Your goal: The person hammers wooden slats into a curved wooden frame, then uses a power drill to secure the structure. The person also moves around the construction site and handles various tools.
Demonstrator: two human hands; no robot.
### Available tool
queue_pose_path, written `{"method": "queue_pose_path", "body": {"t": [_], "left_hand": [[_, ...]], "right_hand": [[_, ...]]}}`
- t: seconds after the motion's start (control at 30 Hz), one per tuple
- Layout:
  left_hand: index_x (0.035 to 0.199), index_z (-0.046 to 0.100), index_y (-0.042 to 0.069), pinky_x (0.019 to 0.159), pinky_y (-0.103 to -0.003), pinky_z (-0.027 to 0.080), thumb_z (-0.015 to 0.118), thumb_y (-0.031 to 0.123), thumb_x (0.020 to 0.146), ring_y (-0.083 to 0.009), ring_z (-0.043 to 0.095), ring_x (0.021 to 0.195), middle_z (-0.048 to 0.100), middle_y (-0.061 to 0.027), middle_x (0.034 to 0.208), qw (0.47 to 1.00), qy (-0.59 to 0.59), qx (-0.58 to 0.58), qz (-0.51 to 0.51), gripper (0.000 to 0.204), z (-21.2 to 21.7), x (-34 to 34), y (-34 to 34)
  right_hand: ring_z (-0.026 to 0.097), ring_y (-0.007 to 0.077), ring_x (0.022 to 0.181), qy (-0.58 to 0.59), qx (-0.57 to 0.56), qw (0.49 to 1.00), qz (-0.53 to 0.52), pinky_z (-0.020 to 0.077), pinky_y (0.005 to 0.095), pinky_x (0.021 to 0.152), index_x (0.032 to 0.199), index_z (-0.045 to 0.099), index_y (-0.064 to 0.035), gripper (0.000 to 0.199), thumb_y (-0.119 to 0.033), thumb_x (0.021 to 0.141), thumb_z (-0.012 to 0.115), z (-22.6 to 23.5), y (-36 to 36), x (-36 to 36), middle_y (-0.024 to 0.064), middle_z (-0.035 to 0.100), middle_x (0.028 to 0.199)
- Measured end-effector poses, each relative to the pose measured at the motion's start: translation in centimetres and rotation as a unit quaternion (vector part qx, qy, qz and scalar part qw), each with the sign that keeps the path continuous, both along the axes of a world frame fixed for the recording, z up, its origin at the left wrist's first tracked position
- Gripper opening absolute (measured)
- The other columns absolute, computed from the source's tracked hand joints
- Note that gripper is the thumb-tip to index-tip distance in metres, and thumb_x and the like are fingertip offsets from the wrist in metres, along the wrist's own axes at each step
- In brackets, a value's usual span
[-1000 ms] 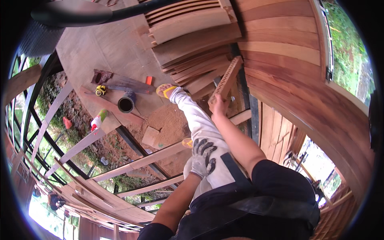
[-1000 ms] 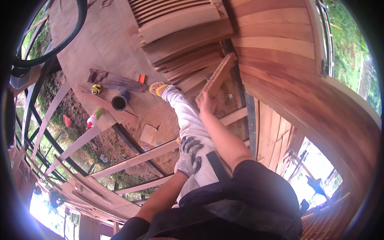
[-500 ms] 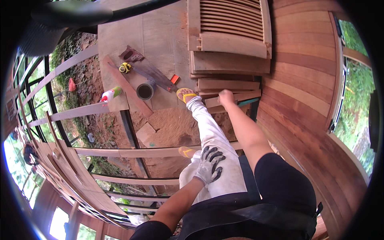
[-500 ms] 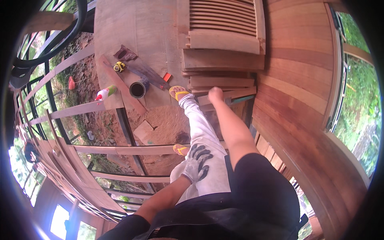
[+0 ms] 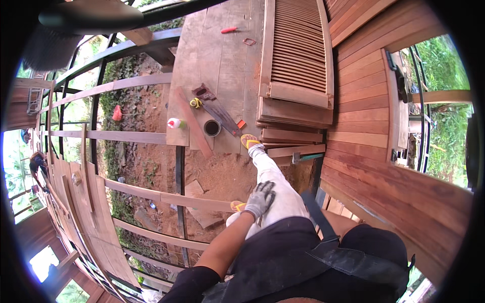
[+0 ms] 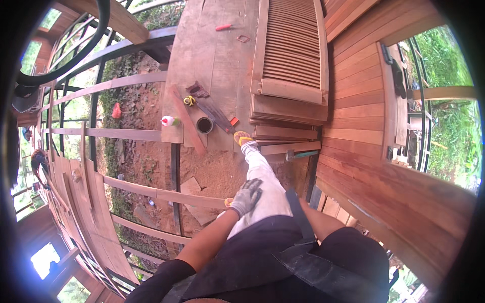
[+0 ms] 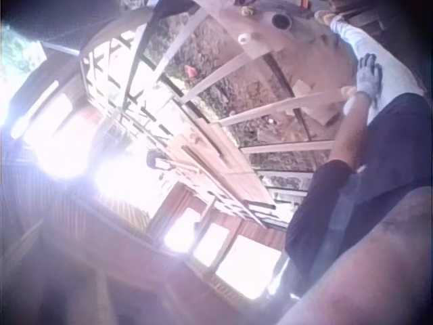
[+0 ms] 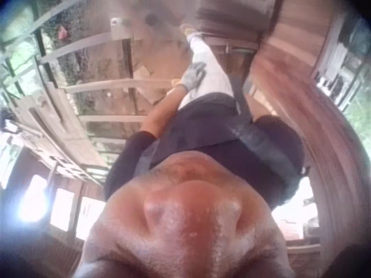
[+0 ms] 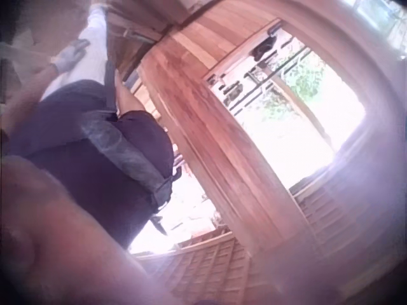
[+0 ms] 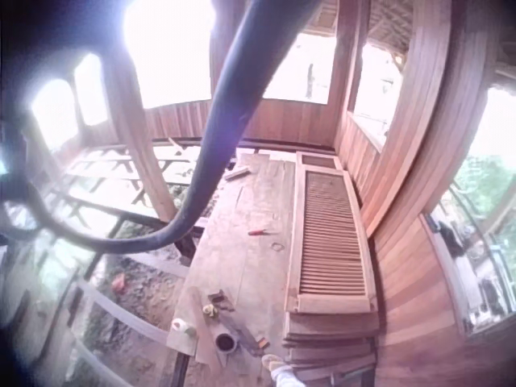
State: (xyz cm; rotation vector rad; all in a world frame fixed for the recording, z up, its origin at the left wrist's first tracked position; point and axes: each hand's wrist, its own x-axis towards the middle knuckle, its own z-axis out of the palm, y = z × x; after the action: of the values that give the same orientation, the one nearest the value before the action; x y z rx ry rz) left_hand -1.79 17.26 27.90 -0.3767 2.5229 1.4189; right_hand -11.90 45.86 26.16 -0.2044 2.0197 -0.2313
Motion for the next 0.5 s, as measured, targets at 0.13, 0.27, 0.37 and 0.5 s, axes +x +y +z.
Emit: {"method": "queue_pose_path", "body": {"t": [0.13, 0.27, 0.37, 0.5], "left_hand": [[0.123, 0.069, 0.010, 0.097, -0.043, 0.051, 0.051, 0.046, 0.098, -0.0372, 0.066, 0.110, 0.071, -0.0204, 0.114, 0.965, -0.252, 0.019, 0.068, 0.047, 6.7, 8.5, -5.9], [0.106, 0.073, 0.010, 0.092, -0.049, 0.052, 0.053, 0.040, 0.095, -0.0390, 0.066, 0.109, 0.070, -0.0225, 0.112, 0.920, -0.387, -0.045, 0.029, 0.038, 12.6, 22.5, -9.9], [0.099, 0.075, 0.011, 0.089, -0.049, 0.054, 0.055, 0.032, 0.095, -0.0388, 0.069, 0.101, 0.072, -0.0208, 0.104, 0.921, -0.385, -0.056, 0.023, 0.030, 15.2, 32.7, -8.5], [0.099, 0.075, 0.010, 0.089, -0.049, 0.054, 0.055, 0.031, 0.094, -0.0384, 0.069, 0.101, 0.072, -0.0205, 0.104, 0.908, -0.383, 0.058, 0.156, 0.029, 17.2, 36.7, -5.5]], "right_hand": [[0.071, 0.0393, 0.091, -0.013, -0.028, 0.997, 0.065, 0.0551, 0.0451, 0.079, 0.102, 0.076, -0.0080, 0.029, -0.026, 0.081, 0.065, 6.3, 0.0, -0.8, 0.0216, 0.072, 0.095], [0.070, 0.0413, 0.090, 0.008, -0.129, 0.975, 0.183, 0.0542, 0.0465, 0.077, 0.098, 0.075, -0.0079, 0.036, -0.038, 0.078, 0.071, 11.4, 0.5, 0.1, 0.0221, 0.072, 0.094], [0.069, 0.0420, 0.089, -0.066, -0.140, 0.941, 0.302, 0.0533, 0.0471, 0.075, 0.099, 0.075, -0.0084, 0.041, -0.043, 0.076, 0.073, 13.4, 2.2, 0.8, 0.0226, 0.072, 0.093], [0.070, 0.0401, 0.088, -0.167, -0.139, 0.898, 0.382, 0.0534, 0.0454, 0.074, 0.100, 0.075, -0.0075, 0.038, -0.037, 0.077, 0.073, 13.5, 2.0, 0.6, 0.0220, 0.072, 0.094]]}}
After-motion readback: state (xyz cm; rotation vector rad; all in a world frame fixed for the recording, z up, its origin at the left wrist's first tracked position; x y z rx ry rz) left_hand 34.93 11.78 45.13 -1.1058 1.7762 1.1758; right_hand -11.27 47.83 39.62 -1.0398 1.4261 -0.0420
